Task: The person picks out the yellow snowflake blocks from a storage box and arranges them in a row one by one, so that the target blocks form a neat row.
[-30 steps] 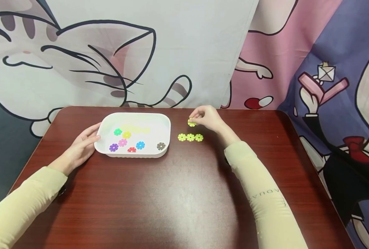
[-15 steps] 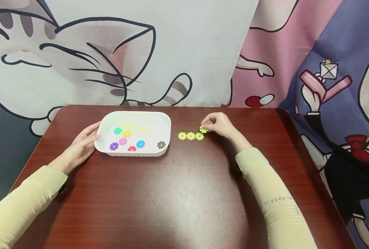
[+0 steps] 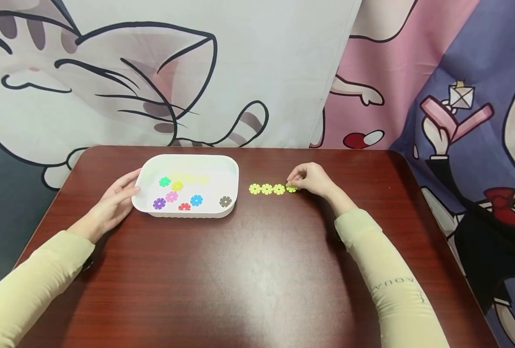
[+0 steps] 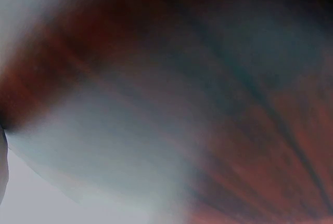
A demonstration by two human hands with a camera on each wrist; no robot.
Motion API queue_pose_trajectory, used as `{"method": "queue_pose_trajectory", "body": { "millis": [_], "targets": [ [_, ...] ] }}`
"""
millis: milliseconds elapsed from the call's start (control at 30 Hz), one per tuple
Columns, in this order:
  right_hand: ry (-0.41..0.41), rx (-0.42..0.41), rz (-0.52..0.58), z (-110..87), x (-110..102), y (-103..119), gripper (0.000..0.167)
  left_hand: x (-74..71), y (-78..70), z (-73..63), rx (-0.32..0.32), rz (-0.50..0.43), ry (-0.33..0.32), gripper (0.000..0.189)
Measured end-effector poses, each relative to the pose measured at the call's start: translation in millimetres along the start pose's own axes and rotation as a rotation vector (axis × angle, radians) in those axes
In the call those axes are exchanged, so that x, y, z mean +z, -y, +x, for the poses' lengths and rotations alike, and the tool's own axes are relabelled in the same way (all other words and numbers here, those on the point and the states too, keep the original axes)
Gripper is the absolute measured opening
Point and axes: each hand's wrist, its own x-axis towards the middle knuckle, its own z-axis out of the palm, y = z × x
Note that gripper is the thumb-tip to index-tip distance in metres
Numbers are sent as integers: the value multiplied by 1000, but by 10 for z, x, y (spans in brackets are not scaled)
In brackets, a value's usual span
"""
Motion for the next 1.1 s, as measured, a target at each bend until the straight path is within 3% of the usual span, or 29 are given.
{"method": "queue_pose_trajectory", "body": {
  "millis": [400,1100],
  "targets": [
    [-5,-38,-99,10,23,-63,9,3,-5,1,-6,10,1,43],
    [-14,-42,-85,-3,54,-42,10,-8,-5,0,-8,-13,-3,44]
  ]
}}
